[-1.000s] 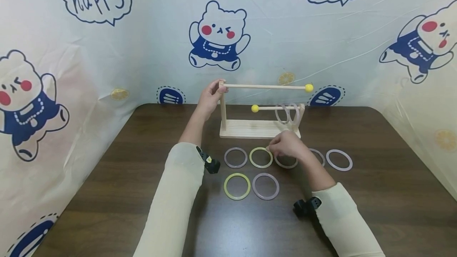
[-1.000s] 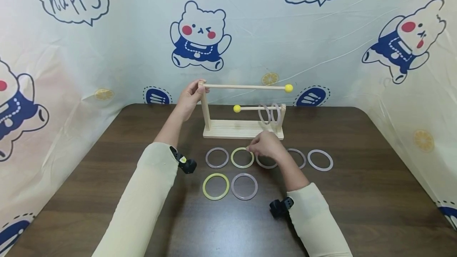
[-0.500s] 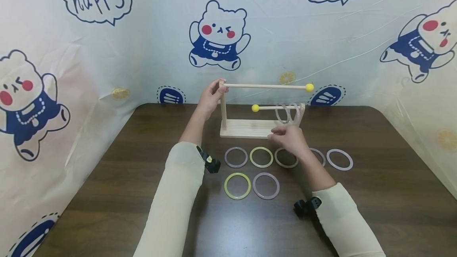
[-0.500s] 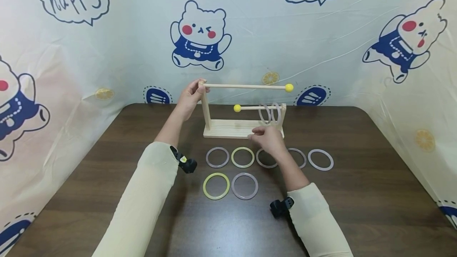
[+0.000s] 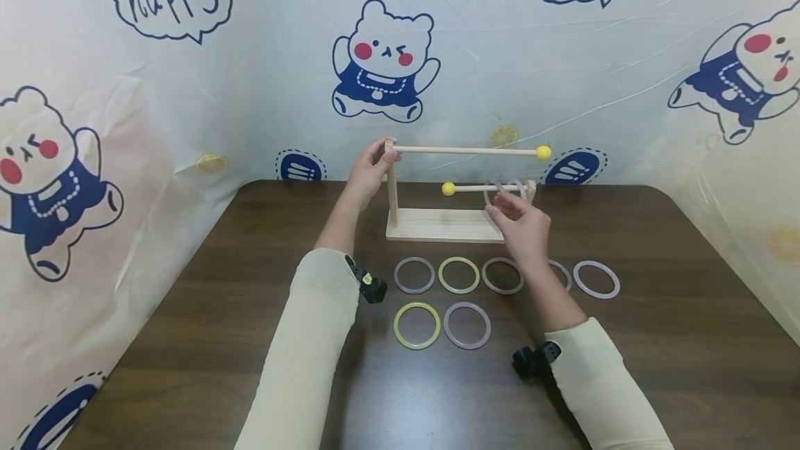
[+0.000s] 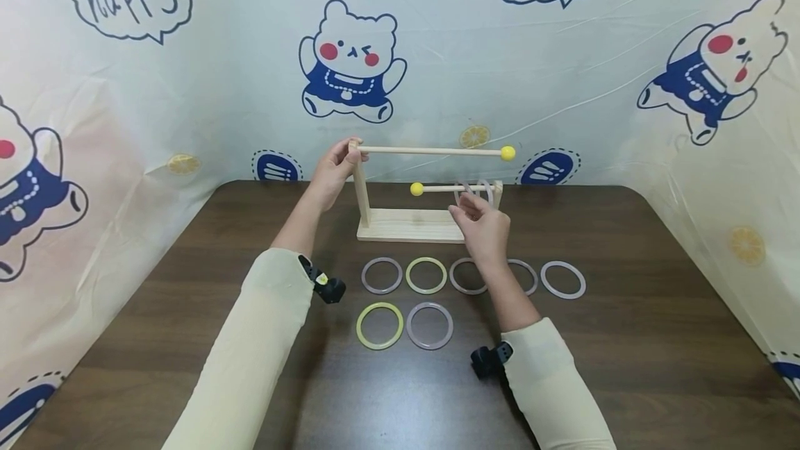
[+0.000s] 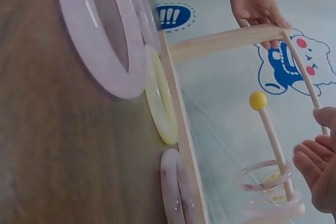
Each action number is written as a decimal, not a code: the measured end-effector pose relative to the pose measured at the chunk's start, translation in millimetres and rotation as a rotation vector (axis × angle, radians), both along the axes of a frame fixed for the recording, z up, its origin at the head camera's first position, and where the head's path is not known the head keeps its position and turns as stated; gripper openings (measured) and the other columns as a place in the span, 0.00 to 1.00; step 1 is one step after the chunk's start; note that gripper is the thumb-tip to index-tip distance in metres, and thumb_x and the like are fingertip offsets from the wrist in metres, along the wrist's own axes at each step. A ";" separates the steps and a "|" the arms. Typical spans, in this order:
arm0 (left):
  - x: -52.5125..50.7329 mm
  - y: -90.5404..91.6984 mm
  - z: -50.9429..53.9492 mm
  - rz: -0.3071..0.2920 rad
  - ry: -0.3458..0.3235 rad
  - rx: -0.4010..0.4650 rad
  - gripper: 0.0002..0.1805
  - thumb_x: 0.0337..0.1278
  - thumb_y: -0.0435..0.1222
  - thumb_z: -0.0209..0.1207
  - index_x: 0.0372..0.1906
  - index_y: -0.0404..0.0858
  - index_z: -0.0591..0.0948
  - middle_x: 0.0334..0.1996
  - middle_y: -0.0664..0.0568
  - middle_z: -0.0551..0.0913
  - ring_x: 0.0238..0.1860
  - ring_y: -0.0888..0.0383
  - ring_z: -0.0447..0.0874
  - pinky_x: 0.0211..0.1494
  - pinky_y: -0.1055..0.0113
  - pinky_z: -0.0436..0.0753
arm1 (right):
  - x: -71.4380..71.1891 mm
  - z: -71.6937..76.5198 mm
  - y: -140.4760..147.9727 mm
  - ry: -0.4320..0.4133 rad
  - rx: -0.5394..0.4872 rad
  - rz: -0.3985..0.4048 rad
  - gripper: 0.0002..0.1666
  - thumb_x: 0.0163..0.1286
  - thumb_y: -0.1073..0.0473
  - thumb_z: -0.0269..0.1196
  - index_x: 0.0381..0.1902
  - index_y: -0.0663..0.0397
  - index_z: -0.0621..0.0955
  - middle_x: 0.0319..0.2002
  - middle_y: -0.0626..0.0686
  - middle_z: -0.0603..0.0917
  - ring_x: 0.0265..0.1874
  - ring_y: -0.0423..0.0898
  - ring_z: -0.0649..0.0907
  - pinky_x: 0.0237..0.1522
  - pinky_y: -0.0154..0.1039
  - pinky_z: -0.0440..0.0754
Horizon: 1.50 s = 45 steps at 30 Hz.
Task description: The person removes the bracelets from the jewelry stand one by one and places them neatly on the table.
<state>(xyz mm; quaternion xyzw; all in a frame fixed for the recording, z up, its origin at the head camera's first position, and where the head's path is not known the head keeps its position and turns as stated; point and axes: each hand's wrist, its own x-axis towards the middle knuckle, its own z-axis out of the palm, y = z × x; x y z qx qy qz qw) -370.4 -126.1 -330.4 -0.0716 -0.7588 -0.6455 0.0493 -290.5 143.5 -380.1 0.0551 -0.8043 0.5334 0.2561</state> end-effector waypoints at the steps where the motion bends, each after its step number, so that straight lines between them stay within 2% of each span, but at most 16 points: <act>1: 0.2 0.2 0.0 0.002 0.004 -0.006 0.23 0.59 0.48 0.52 0.59 0.47 0.72 0.52 0.49 0.77 0.54 0.57 0.74 0.61 0.59 0.68 | -0.5 0.8 0.4 0.014 -0.011 -0.013 0.19 0.57 0.61 0.69 0.46 0.64 0.82 0.42 0.59 0.84 0.42 0.50 0.83 0.42 0.36 0.80; 5: 0.9 0.9 -0.2 0.010 0.015 -0.022 0.23 0.59 0.50 0.52 0.58 0.48 0.72 0.51 0.50 0.77 0.54 0.58 0.74 0.61 0.59 0.68 | -2.9 3.7 3.3 0.027 0.013 -0.056 0.22 0.57 0.61 0.68 0.49 0.65 0.80 0.47 0.60 0.81 0.47 0.52 0.81 0.46 0.40 0.78; 9: 1.5 0.9 -0.3 0.010 0.009 -0.021 0.24 0.59 0.50 0.52 0.59 0.47 0.72 0.52 0.50 0.77 0.54 0.57 0.74 0.61 0.58 0.67 | -6.7 3.9 7.3 -0.026 0.066 -0.085 0.23 0.58 0.60 0.68 0.51 0.64 0.79 0.49 0.60 0.80 0.48 0.52 0.80 0.47 0.44 0.77; 14: 2.9 0.4 0.8 0.001 -0.017 -0.029 0.25 0.59 0.49 0.52 0.61 0.47 0.71 0.53 0.49 0.77 0.56 0.56 0.73 0.62 0.56 0.66 | -11.8 -0.5 10.5 -0.106 0.228 -0.148 0.22 0.59 0.56 0.67 0.50 0.60 0.81 0.39 0.60 0.84 0.36 0.55 0.83 0.36 0.48 0.78; 17: 13.1 2.9 9.9 0.003 -0.029 -0.049 0.25 0.62 0.47 0.51 0.62 0.45 0.70 0.54 0.47 0.76 0.57 0.55 0.72 0.62 0.56 0.66 | -15.8 -4.8 12.1 -0.130 0.300 -0.170 0.20 0.60 0.54 0.66 0.48 0.58 0.82 0.36 0.60 0.85 0.33 0.57 0.82 0.33 0.51 0.74; 18: 16.9 3.8 13.2 0.003 -0.030 -0.055 0.25 0.62 0.47 0.51 0.62 0.44 0.70 0.54 0.47 0.76 0.57 0.55 0.72 0.62 0.56 0.66 | -17.4 -6.5 12.7 -0.136 0.301 -0.169 0.20 0.60 0.54 0.66 0.47 0.58 0.82 0.36 0.60 0.85 0.34 0.57 0.82 0.34 0.52 0.75; 21: 15.9 4.1 11.4 0.010 -0.017 -0.059 0.25 0.62 0.48 0.51 0.62 0.44 0.70 0.54 0.47 0.76 0.57 0.55 0.72 0.62 0.56 0.66 | -22.6 -10.0 14.3 -0.164 0.290 -0.168 0.20 0.60 0.53 0.65 0.46 0.60 0.82 0.39 0.59 0.84 0.41 0.58 0.82 0.41 0.52 0.74; 24: 5.7 1.6 1.5 0.010 0.003 -0.045 0.25 0.59 0.50 0.51 0.60 0.47 0.71 0.52 0.49 0.77 0.55 0.57 0.73 0.61 0.56 0.67 | -26.3 -11.8 15.1 -0.200 0.266 -0.173 0.20 0.61 0.54 0.65 0.47 0.62 0.82 0.38 0.59 0.85 0.44 0.58 0.81 0.42 0.51 0.74; 26: 1.5 0.7 -2.2 0.009 0.011 -0.036 0.25 0.58 0.50 0.51 0.59 0.47 0.72 0.51 0.50 0.78 0.54 0.57 0.73 0.61 0.57 0.67 | -27.6 -12.0 15.2 -0.215 0.266 -0.185 0.19 0.61 0.55 0.64 0.46 0.61 0.82 0.38 0.58 0.85 0.44 0.58 0.80 0.42 0.51 0.73; 39: 1.1 -0.6 -1.4 -0.002 0.039 -0.016 0.24 0.59 0.50 0.51 0.59 0.47 0.72 0.51 0.49 0.77 0.54 0.57 0.74 0.61 0.58 0.68 | -30.2 -7.4 12.8 -0.217 0.259 -0.199 0.13 0.62 0.59 0.62 0.42 0.61 0.84 0.35 0.58 0.85 0.43 0.56 0.81 0.41 0.50 0.74; 45: 0.7 0.0 -0.7 0.000 0.023 -0.027 0.25 0.58 0.50 0.51 0.60 0.47 0.72 0.52 0.49 0.77 0.54 0.57 0.74 0.61 0.59 0.68 | -29.3 -7.1 11.4 -0.197 0.261 -0.200 0.12 0.62 0.61 0.62 0.40 0.64 0.84 0.34 0.59 0.85 0.42 0.57 0.81 0.40 0.50 0.75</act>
